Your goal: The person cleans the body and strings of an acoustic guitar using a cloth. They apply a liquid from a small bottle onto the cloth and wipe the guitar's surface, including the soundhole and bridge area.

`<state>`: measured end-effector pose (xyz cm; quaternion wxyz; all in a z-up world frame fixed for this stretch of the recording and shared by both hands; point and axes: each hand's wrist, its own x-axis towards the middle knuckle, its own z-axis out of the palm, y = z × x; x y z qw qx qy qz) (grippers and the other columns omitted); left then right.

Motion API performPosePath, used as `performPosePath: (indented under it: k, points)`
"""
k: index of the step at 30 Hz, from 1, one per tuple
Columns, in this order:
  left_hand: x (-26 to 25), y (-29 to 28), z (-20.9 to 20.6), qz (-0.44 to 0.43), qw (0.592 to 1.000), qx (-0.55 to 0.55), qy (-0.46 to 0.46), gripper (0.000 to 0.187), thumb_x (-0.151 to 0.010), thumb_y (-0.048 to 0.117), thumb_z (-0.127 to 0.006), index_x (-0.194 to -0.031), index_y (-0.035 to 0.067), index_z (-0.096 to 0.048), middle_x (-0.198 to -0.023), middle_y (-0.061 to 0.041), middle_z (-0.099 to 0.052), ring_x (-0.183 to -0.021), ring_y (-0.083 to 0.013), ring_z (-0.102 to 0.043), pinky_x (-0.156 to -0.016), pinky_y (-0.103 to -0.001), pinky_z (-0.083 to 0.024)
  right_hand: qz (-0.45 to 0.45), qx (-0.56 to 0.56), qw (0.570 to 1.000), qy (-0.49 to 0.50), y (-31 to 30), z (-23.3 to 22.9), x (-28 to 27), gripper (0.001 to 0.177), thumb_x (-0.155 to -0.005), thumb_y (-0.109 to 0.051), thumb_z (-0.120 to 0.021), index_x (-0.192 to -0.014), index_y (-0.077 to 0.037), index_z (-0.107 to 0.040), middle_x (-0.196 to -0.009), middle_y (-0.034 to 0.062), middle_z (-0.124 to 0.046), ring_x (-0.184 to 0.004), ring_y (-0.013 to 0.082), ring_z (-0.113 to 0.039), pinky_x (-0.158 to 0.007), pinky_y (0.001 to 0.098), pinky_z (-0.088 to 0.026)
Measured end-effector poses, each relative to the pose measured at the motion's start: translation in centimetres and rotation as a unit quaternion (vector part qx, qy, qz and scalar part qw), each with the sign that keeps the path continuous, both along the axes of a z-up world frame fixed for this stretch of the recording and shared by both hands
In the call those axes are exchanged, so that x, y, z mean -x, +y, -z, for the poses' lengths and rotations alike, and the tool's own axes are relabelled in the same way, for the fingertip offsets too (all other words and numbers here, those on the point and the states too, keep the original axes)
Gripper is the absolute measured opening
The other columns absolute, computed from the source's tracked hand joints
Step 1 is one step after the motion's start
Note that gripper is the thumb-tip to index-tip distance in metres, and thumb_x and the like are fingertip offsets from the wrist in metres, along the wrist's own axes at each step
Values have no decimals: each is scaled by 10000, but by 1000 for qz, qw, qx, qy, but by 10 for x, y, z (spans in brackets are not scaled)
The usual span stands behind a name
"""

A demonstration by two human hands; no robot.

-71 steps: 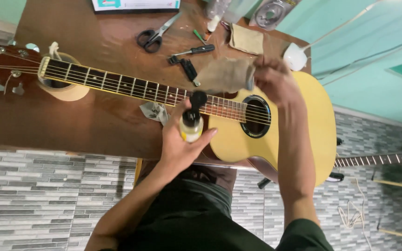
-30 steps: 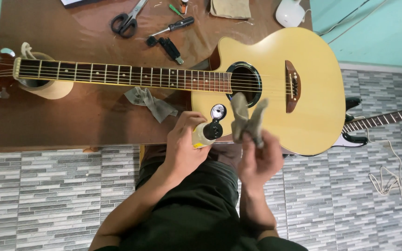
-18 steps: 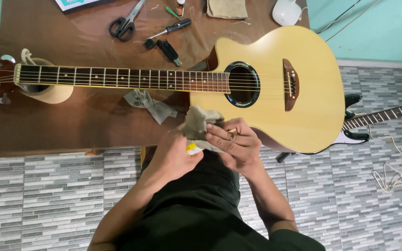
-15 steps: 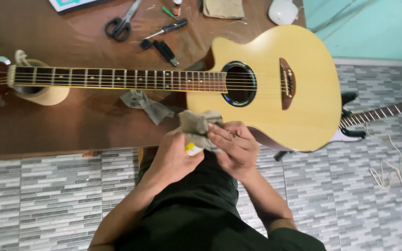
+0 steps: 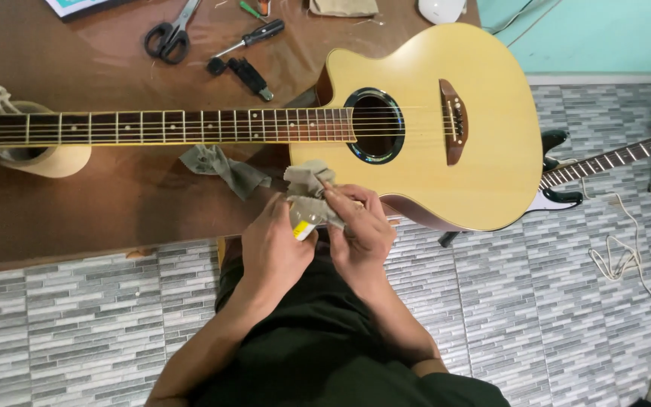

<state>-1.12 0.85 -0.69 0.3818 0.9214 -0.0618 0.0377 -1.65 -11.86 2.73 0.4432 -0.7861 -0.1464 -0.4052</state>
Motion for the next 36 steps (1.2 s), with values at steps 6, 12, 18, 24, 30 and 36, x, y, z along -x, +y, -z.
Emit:
performPosePath:
  k: [6,12,18,24,30,36]
  points:
    - [-18,2,-45,51,926,-369,-59,217,-820,155,-686,-1013,67,-639,-869,-73,-604,-651,-276,-679,-570,-397,-496,-5,-320,938,135,31,52,-3,167,-932,28,-713,-1091,18,-764,-998,156,-776,-921,241,-717,-848,400,-586]
    - [-38,-7,-62,37,783,-618,-58,70,-840,68,-650,-892,21,-648,-742,-91,-572,-585,-284,-587,-484,-471,-430,-64,-615,727,299,58,79,-9,122,-1005,-43,-661,-1087,11,-734,-930,206,-772,-791,241,-762,-711,369,-640]
    - [-48,17,-42,99,905,-413,-32,278,-788,99,-720,-1032,0,-632,-779,-129,-634,-667,-343,-681,-537,-487,-492,6,-442,880,176,51,65,-15,210,-987,12,-672,-1190,23,-725,-1082,177,-771,-1022,184,-687,-913,380,-600]
    - [-23,9,7,23,999,24,4,427,-737,131,-815,-1106,21,-629,-917,-185,-712,-883,-429,-731,-740,-518,-577,6,-6,999,-44,16,21,-21,257,-815,73,-703,-1046,11,-797,-1015,190,-792,-926,393,-771,-862,464,-640]
    - [-21,21,-18,-28,949,-178,-257,327,-712,121,-835,-990,69,-672,-797,-82,-664,-689,-272,-703,-642,-368,-544,-9,-90,995,36,21,22,-11,288,-846,151,-682,-1112,61,-746,-1022,234,-771,-987,360,-741,-865,494,-610]
    - [-28,31,-58,59,929,-324,-171,250,-768,104,-751,-994,91,-644,-721,-36,-606,-613,-246,-678,-576,-368,-517,10,-162,986,43,32,25,-9,240,-929,119,-643,-1146,62,-729,-1046,248,-762,-995,348,-741,-862,489,-599]
